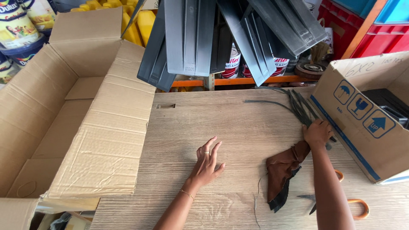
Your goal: Cleaning a black plastic component with a cloth and organizing rubber strips on a workbench.
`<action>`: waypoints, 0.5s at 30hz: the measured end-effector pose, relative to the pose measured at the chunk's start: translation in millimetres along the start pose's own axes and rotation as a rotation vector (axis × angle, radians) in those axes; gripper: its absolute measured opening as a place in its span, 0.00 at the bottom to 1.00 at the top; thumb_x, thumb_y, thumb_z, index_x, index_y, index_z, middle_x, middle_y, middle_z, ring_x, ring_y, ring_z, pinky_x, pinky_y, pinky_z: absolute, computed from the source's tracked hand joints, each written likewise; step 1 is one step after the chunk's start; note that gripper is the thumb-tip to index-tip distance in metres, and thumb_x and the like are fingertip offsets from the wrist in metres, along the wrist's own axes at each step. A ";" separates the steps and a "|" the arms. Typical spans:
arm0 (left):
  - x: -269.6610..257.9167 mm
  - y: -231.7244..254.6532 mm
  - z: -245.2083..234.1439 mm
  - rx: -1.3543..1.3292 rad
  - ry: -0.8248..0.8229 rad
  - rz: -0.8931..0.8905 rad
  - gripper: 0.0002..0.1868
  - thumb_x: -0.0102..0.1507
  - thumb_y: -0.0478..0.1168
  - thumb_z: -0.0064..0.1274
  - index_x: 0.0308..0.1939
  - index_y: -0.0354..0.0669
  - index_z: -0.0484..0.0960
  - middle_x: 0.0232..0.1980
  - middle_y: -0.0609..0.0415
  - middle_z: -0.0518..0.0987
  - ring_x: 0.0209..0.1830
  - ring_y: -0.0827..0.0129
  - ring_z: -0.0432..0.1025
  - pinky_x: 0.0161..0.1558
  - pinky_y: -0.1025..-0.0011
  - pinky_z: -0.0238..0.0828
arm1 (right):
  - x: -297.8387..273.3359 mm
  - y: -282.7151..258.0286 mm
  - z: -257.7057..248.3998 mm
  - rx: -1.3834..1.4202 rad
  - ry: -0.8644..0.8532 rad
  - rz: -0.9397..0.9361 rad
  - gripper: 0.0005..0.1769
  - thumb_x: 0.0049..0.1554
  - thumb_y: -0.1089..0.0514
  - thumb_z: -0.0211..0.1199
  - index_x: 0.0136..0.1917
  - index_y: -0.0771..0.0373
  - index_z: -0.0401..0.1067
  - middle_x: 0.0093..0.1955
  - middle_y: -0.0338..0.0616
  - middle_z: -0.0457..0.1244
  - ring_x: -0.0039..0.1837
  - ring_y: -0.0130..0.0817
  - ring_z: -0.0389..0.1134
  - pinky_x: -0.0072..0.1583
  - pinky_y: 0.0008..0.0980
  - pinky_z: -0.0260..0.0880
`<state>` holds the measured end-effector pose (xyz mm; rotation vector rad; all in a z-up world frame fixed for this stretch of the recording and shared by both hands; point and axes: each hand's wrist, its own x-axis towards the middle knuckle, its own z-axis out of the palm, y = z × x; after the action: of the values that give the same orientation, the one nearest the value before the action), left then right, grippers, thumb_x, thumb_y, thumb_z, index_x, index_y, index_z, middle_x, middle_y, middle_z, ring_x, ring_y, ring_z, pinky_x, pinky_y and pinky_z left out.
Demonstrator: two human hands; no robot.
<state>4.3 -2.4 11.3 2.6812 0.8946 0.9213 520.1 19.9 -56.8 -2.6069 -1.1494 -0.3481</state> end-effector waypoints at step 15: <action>-0.5 1.1 5.2 0.050 -0.033 0.029 0.44 0.62 0.49 0.59 0.75 0.38 0.53 0.77 0.40 0.50 0.75 0.49 0.52 0.71 0.46 0.49 | -94.1 -60.2 -132.5 0.083 -0.770 -0.620 0.26 0.46 0.45 0.70 0.60 0.44 0.78 0.60 0.31 0.72 0.66 0.32 0.70 0.70 0.38 0.70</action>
<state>7.7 -3.4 7.2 2.7505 0.8857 0.8692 399.0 -50.2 45.4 -2.2784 -2.1472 0.6473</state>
